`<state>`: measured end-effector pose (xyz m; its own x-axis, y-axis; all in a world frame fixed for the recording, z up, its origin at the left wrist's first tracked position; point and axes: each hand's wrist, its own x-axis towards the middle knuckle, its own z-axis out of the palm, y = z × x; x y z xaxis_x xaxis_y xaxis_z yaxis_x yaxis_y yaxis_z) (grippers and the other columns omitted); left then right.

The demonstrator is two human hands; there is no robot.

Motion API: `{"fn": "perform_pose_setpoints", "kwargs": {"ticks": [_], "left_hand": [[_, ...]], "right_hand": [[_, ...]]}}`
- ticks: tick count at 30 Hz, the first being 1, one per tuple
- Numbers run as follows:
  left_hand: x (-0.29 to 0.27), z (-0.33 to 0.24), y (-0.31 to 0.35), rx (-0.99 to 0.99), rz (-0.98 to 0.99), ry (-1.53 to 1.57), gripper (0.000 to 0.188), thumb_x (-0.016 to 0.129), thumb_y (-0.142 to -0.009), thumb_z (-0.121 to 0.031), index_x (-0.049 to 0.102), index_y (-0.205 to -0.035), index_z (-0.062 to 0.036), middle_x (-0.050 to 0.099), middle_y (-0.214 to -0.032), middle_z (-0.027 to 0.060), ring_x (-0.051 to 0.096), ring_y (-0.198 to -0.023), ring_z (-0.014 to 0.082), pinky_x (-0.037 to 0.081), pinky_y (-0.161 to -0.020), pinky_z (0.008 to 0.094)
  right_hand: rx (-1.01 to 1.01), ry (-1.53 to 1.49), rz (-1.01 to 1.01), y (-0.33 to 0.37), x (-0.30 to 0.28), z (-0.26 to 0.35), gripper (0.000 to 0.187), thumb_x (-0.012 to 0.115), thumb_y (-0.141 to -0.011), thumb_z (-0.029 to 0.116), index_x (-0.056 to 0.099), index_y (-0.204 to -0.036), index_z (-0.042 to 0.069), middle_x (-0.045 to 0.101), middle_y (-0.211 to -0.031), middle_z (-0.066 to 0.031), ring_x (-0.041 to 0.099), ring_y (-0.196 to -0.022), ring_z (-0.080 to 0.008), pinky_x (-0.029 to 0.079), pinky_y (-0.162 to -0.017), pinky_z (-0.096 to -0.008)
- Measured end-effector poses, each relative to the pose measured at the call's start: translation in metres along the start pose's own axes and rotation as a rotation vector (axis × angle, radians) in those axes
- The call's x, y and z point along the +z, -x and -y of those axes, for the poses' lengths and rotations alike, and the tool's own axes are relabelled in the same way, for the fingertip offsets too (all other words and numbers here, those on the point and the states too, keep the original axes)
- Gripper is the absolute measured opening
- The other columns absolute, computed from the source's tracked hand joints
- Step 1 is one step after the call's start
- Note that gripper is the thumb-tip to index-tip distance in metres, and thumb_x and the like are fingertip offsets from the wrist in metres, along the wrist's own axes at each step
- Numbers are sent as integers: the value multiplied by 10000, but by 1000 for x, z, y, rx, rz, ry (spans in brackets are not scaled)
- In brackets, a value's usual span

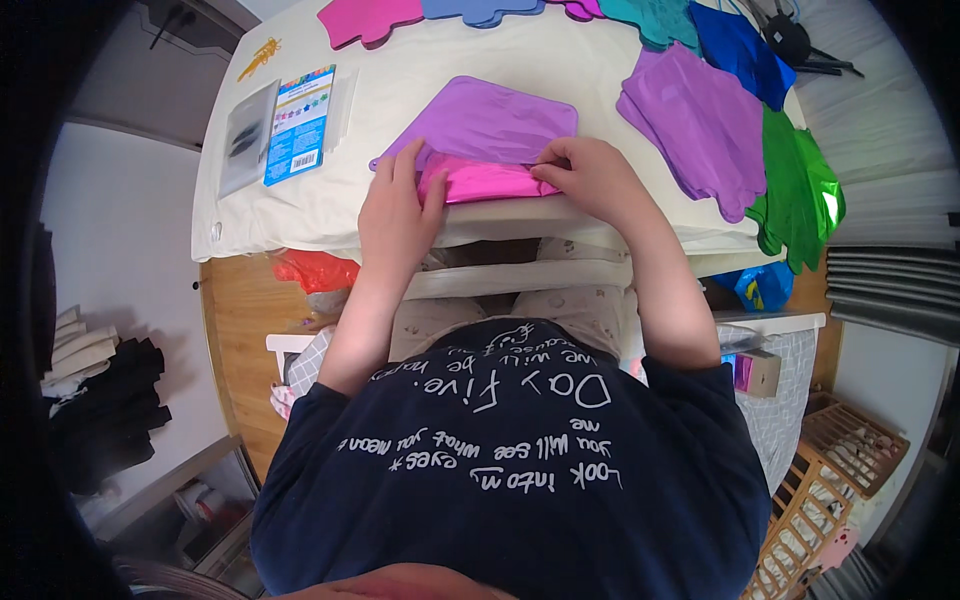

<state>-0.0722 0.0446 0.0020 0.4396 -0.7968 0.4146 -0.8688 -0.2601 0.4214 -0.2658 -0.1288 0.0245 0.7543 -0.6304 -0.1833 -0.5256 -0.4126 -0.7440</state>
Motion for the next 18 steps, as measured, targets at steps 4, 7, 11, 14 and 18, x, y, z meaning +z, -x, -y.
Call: {"fn": "perform_pose_setpoints", "kwargs": {"ticks": [4, 7, 11, 14, 18], "left_hand": [[4, -13, 19, 233, -28, -7, 539, 716, -890, -302, 576, -1376, -114, 591, -1330, 100, 560, -1213, 337, 450, -969, 499], [10, -19, 35, 453, 91, 12, 612, 714, -881, -365, 539, -1416, -125, 533, -1423, 107, 495, -1335, 297, 376, -1094, 522], [20, -21, 45, 413, 173, 23, 645, 712, -887, -359, 512, -1460, -141, 501, -1487, 116, 463, -1377, 325, 351, -1118, 528], [22, -22, 44, 400, 178, -40, 647, 709, -884, -366, 508, -1462, -157, 502, -1490, 109, 455, -1387, 318, 322, -1135, 552], [25, -24, 45, 386, 159, -65, 651, 722, -857, -347, 521, -1451, -174, 514, -1480, 95, 469, -1371, 313, 312, -1128, 576]], "right_hand": [[1, -57, 36, -3, -1, -4, 181, 690, -917, 175, 724, -955, 1, 685, -780, -51, 602, -745, -111, 476, -710, -276], [-3, -84, 44, -5, 0, -7, 183, 694, -904, 186, 737, -953, 16, 705, -799, -76, 637, -748, -157, 495, -720, -304], [-20, -41, 18, -5, 1, -6, 197, 700, -889, 211, 750, -957, 33, 725, -821, -107, 676, -759, -210, 518, -734, -336], [-16, -36, 8, -5, 1, -6, 213, 702, -887, 224, 748, -960, 29, 724, -823, -112, 676, -760, -223, 519, -737, -340], [-40, -17, -13, -4, 1, -6, 221, 704, -886, 228, 746, -963, 26, 725, -833, -121, 682, -772, -238, 521, -742, -347]]}}
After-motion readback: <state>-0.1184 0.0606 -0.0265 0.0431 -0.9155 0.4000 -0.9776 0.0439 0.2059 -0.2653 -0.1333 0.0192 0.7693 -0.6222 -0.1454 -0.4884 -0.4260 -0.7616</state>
